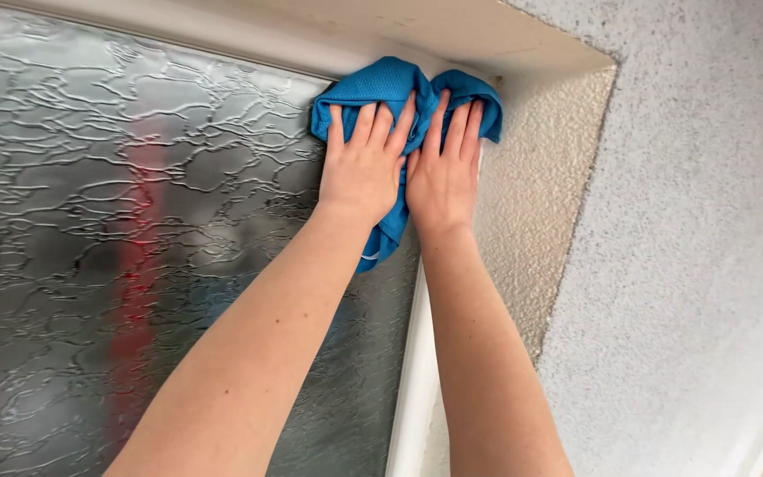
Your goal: The person wipes a textured glass window with a blue cloth, then switches to a light green cloth to continue wiping the same window. A spray bottle and a basin are visible on the windowsill.
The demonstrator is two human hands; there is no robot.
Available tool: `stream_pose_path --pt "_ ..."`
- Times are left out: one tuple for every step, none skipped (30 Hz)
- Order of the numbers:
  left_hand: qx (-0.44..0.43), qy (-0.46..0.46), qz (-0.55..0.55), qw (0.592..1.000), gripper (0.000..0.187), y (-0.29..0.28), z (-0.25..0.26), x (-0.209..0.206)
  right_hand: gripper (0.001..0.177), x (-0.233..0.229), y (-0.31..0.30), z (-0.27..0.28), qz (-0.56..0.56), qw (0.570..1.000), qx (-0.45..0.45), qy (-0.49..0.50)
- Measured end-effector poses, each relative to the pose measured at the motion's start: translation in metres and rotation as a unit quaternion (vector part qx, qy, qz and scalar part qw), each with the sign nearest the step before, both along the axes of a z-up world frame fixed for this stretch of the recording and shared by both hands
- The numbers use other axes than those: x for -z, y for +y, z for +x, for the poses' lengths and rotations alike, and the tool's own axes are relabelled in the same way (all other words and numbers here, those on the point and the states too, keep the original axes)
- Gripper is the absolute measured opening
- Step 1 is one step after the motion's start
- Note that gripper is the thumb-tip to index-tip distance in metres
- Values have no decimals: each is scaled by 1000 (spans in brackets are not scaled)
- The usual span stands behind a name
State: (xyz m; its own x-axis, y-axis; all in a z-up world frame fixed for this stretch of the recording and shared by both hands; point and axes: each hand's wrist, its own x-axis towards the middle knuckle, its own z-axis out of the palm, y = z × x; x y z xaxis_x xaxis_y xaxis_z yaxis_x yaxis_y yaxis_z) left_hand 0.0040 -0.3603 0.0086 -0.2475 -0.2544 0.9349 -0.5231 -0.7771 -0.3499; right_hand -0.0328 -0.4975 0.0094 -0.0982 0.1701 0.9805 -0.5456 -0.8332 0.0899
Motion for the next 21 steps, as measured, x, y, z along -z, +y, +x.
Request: stream_pose_path --pt "5 1 0 1000 76 -5 0 1 73 0 -6 2 0 1000 5 1" --pt "8 2 1 1000 78 -9 0 1 73 -1 -12 3 -9 1000 -1 3" --pt "11 3 1 1000 79 -13 0 2 73 -1 -18 5 -18 1000 -6 6" --pt "14 6 4 1000 79 -15 -6 1 73 0 -14 -4 -15 1000 -2 9" --pt "-27 33 0 999 77 -17 -11 1 76 0 -9 -12 2 999 -9 49" --pt "-67 58 -4 996 75 -19 -16 -1 80 -1 -4 -20 18 996 -15 88" --pt "-63 59 -1 996 75 -22 -16 2 80 2 -5 -20 21 996 -11 89" --pt "-60 54 -2 997 74 -24 -15 2 81 1 -4 -19 27 995 7 95" --pt "-58 49 -4 997 73 -25 -15 2 83 1 -4 -18 33 994 25 100" --pt "-55 49 -3 997 73 -25 -15 2 83 2 -2 -17 34 994 28 100" --pt "-61 47 -2 997 71 -26 -16 2 79 3 -1 -16 41 996 20 82" --pt "-67 46 1 997 69 -25 -16 3 74 4 2 -15 49 997 12 66" --pt "-64 47 2 997 69 -27 -15 3 74 5 1 -15 50 996 15 68" --pt "-70 44 3 997 66 -27 -14 5 75 8 2 -15 58 996 -25 62" --pt "-76 40 4 996 64 -28 -13 8 76 11 2 -15 67 994 -65 56" --pt "-75 41 4 996 64 -29 -12 11 76 14 3 -14 66 994 -63 57" --pt "-75 48 4 996 64 -30 -13 14 73 18 3 -14 71 994 -59 62" --pt "-75 54 7 996 65 -32 -14 17 71 21 3 -15 78 993 -55 65" --pt "-73 54 9 996 65 -32 -12 18 71 24 1 -12 80 993 -52 65" --pt "-71 55 11 996 65 -33 -11 20 70 26 -1 -10 77 993 -67 51" --pt "-70 55 13 996 65 -34 -9 22 69 29 -3 -8 73 993 -81 37"
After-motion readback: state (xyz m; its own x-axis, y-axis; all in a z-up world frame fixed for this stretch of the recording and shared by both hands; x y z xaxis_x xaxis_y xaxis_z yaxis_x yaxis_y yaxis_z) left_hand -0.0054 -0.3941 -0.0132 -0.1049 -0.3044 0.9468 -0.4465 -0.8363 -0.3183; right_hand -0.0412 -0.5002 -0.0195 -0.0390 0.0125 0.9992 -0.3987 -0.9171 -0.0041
